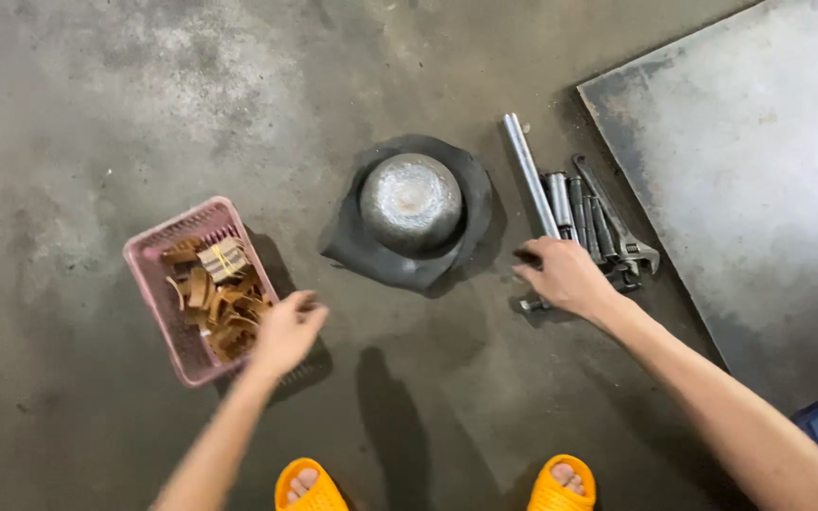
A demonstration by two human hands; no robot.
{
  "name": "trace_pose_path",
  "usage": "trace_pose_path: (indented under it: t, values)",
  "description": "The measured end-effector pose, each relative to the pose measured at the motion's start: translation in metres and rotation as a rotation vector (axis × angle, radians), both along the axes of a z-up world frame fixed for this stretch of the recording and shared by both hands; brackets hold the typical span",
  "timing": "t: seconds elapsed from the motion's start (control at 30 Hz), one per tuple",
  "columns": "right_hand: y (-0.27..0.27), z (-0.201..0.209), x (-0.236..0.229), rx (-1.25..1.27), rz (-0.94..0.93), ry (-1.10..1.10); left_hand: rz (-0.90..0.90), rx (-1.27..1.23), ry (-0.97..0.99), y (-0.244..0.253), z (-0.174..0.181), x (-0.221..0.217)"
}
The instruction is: The person carries a basket of small metal pieces to a work area and places them on the floor. They then pick up a hammer and repeatedly strike the metal pieces on a metal bowl to flatten or shape them.
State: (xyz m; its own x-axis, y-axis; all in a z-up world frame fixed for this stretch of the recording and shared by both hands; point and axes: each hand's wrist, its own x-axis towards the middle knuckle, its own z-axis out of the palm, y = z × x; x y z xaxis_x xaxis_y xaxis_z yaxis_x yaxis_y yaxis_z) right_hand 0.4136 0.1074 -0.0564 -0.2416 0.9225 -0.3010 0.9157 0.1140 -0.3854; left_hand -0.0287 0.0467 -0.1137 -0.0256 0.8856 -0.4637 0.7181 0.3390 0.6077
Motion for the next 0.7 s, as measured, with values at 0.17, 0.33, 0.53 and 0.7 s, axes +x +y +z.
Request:
trace_pose_path:
  t: [0.17, 0.33, 0.53, 0.7]
  values:
    - [0.042, -0.04, -0.087, -0.216, -0.362, 0.1, 0.431, -0.177, -0.474, -0.017, -0.043, 0.091]
    - [0.101, -0.107, -0.119, -0.277, -0.92, 0.28, 0.816, -0.297, -0.892, 0.003, -0.066, 0.105]
    - [0.106, -0.103, -0.143, -0.233, -1.206, 0.46, 0.996, -0.517, -0.882, 0.056, -0.023, 0.1]
    - [0.108, -0.109, -0.133, -0.319, -1.348, 0.655, 0.997, -0.429, -0.778, 0.054, -0.129, 0.106]
